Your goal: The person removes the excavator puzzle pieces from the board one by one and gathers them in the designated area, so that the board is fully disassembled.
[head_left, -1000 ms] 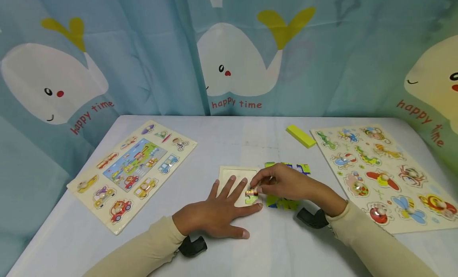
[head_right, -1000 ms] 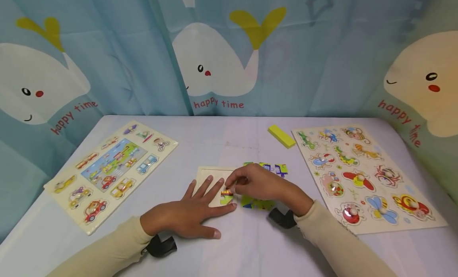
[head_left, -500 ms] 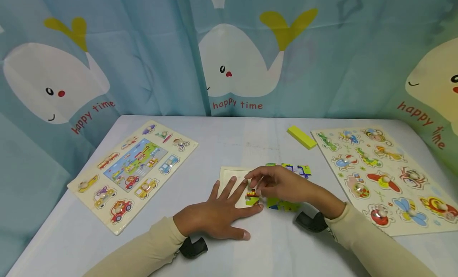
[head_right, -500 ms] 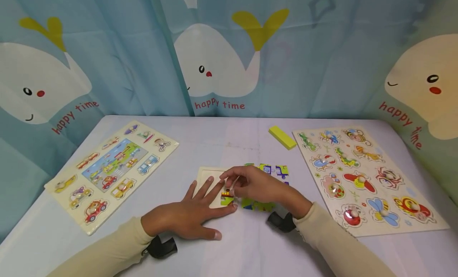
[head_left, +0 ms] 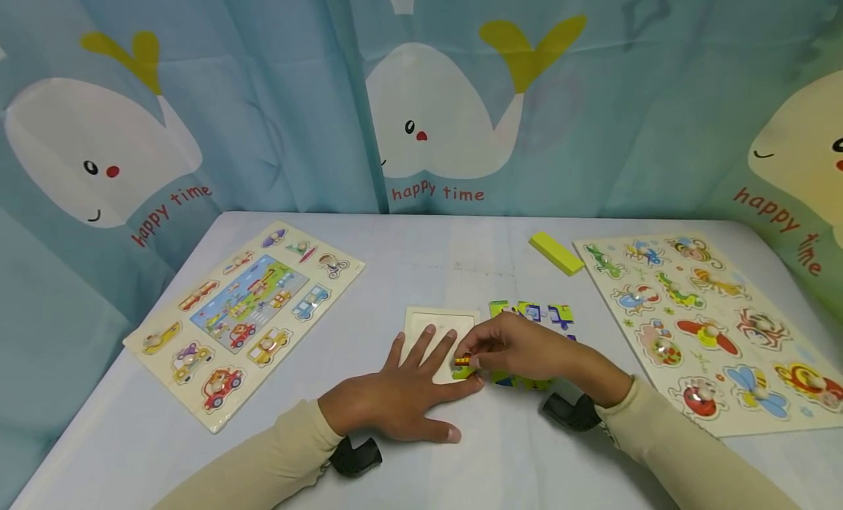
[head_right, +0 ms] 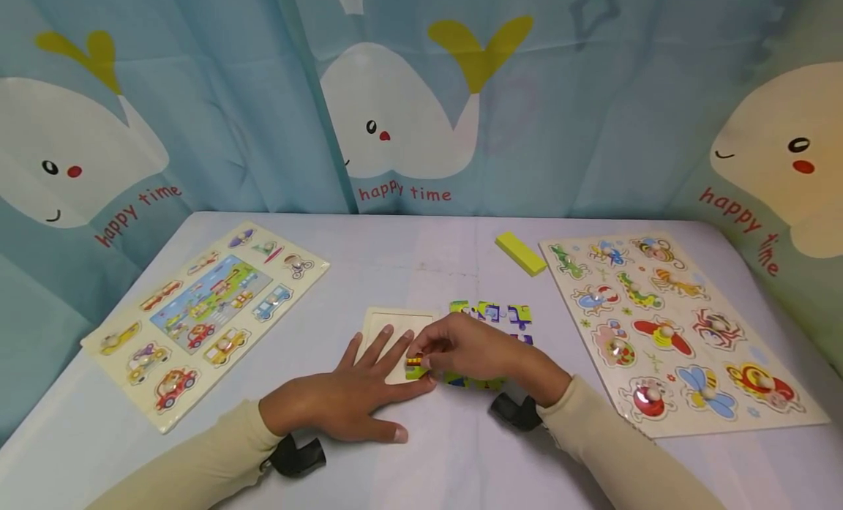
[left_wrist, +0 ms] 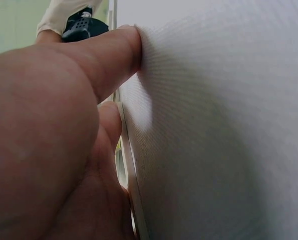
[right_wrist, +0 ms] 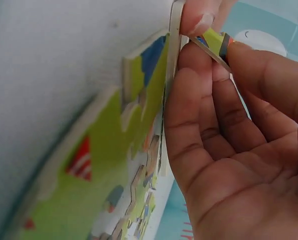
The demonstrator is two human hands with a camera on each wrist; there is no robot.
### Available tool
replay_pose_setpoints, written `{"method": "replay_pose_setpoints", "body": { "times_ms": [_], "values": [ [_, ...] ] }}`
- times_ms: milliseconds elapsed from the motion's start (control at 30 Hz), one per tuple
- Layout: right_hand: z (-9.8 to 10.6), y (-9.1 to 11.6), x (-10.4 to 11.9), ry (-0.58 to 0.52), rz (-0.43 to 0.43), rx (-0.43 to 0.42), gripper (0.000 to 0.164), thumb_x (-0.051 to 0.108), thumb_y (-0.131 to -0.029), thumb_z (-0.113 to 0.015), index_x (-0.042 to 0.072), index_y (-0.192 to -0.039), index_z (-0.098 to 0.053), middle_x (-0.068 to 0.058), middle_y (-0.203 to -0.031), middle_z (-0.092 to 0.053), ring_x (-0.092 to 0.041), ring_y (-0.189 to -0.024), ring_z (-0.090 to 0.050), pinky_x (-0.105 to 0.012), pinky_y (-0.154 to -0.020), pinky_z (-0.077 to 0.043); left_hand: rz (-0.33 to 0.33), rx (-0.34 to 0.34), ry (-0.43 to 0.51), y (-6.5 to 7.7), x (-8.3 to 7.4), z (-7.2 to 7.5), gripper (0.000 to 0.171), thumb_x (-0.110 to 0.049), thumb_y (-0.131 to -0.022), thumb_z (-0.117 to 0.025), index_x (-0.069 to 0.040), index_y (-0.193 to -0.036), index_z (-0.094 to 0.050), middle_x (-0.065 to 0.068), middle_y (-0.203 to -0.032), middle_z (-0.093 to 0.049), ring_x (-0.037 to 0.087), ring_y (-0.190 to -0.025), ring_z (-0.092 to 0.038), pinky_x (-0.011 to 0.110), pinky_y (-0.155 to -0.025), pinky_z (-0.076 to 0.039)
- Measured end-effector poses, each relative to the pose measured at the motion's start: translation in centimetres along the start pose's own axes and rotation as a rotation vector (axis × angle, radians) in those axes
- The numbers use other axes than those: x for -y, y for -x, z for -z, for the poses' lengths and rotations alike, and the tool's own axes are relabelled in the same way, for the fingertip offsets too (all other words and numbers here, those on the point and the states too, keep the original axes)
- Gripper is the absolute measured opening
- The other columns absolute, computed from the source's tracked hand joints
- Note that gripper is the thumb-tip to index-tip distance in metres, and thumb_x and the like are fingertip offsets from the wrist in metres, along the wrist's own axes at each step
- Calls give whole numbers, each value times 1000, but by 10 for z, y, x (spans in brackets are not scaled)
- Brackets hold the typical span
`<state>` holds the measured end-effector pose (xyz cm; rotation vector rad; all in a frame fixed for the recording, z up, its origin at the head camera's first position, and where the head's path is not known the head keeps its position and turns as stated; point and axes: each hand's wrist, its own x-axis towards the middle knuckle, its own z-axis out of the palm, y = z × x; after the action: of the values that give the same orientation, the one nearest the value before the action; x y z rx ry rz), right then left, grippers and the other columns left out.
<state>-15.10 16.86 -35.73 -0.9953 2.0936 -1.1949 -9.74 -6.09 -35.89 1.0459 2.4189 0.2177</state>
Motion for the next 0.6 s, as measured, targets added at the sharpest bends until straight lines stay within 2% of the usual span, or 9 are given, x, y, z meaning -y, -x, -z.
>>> {"method": "replay_pose_setpoints", "body": {
  "times_ms": [100, 333, 600],
  "values": [
    [1, 0, 2, 16, -3, -15, 18, 0, -95, -59, 4, -109, -70, -1, -100, -71, -17, -84, -65, -30, -76, -52, -3, 0, 2, 0, 0, 0, 67, -61, -94, -48, -45, -153, -20, 7, -161, 16, 33, -142, 25, 67, -106, 5],
    [5, 1, 7, 75, -22, -115, 21, 1, -94, -60, 0, -113, -70, -5, -110, -70, -15, -93, -62, -28, -80, -51, 1, 9, 8, -1, 1, 1, 66, -61, -94, -48, -45, -153, -21, 6, -161, 17, 32, -142, 25, 66, -107, 7],
    [13, 7, 6, 103, -86, -116, 20, 2, -95, -60, 1, -113, -69, -2, -105, -69, -15, -80, -61, -27, -69, -51, -3, 5, 23, 0, 0, 1, 66, -60, -95, -49, -45, -153, -22, 7, -161, 18, 32, -142, 25, 65, -107, 7]
  ]
}}
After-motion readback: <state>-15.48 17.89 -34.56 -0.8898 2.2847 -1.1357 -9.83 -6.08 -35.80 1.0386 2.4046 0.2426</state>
